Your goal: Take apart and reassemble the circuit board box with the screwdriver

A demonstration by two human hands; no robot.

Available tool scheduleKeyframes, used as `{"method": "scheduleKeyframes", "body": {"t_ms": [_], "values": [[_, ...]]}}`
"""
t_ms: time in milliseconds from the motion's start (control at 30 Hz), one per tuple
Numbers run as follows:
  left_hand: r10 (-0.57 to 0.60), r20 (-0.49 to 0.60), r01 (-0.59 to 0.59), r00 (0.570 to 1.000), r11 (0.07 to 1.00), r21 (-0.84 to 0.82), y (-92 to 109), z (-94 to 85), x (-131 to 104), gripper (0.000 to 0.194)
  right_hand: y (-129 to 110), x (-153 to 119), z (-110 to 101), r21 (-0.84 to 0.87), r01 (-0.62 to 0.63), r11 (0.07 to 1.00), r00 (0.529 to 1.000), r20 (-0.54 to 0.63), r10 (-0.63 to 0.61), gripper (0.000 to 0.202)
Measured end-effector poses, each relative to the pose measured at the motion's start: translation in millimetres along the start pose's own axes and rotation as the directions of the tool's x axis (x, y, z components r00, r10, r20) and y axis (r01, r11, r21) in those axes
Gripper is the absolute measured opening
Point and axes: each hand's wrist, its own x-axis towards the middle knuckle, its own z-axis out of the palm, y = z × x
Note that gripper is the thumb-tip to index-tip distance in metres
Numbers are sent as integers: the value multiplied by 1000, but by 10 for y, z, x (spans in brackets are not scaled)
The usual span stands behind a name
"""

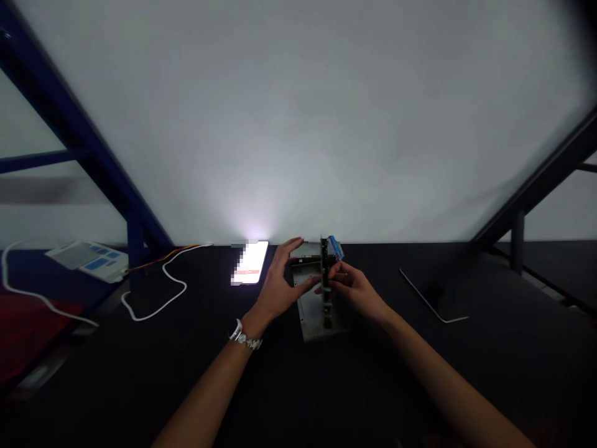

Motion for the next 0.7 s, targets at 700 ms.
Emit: {"method": "scheduleKeyframes", "body": {"t_ms": [700], "values": [[-605,-27,556,796,747,-364,-116,-1,68,49,-34,24,-133,-62,24,998,966,-257,-39,41]]}}
